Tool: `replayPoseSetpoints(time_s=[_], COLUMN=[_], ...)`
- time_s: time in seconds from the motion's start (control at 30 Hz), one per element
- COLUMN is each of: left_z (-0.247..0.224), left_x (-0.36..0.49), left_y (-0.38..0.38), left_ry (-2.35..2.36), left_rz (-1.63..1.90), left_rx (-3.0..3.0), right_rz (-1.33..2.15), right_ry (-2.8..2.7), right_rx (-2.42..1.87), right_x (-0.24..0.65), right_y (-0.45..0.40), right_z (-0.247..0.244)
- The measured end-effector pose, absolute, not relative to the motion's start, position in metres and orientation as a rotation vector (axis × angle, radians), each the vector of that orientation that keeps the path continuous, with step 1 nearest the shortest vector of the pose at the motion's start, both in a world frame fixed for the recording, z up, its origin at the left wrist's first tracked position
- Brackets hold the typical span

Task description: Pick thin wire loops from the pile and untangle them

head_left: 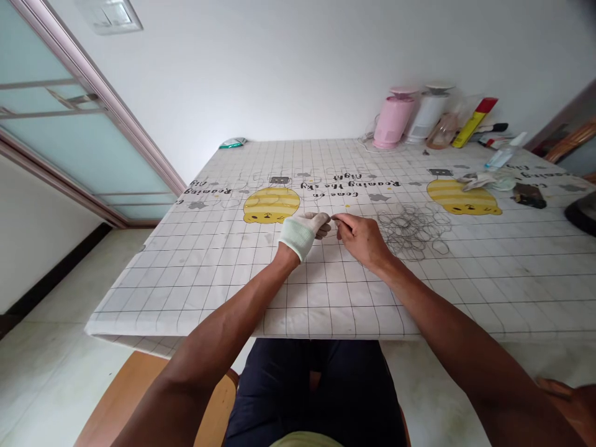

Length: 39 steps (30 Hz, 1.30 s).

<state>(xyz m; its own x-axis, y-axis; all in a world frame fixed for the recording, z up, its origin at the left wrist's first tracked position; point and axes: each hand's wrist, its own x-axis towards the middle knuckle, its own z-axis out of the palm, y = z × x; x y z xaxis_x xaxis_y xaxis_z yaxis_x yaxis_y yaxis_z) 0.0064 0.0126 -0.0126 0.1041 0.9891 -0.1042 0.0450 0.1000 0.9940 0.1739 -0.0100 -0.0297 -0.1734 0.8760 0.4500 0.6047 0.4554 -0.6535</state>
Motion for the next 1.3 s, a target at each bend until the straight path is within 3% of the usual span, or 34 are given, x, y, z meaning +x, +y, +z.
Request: replayPoseSetpoints(time_s=[0.47,0.8,1.3], left_z=[-0.016,-0.002,-0.009], left_x=[-0.004,-0.002,0.007], left_y=[0.016,0.015,0.009], left_ry=[1.292,1.122,1.131], left_rz=[0.755,0.937,0.811], left_rx=[1.483,1.203,1.189], right_rz=[0.334,0.315,0.281], right_ry=[-1.871,-1.862,-1.786], right_rx=[-1.302,-1.296,-1.362], right_x=[0.173,0.18,0.184], right_y=[-0.005,-0.002,0.0], right_z=[-0.039,-0.034,-0.031])
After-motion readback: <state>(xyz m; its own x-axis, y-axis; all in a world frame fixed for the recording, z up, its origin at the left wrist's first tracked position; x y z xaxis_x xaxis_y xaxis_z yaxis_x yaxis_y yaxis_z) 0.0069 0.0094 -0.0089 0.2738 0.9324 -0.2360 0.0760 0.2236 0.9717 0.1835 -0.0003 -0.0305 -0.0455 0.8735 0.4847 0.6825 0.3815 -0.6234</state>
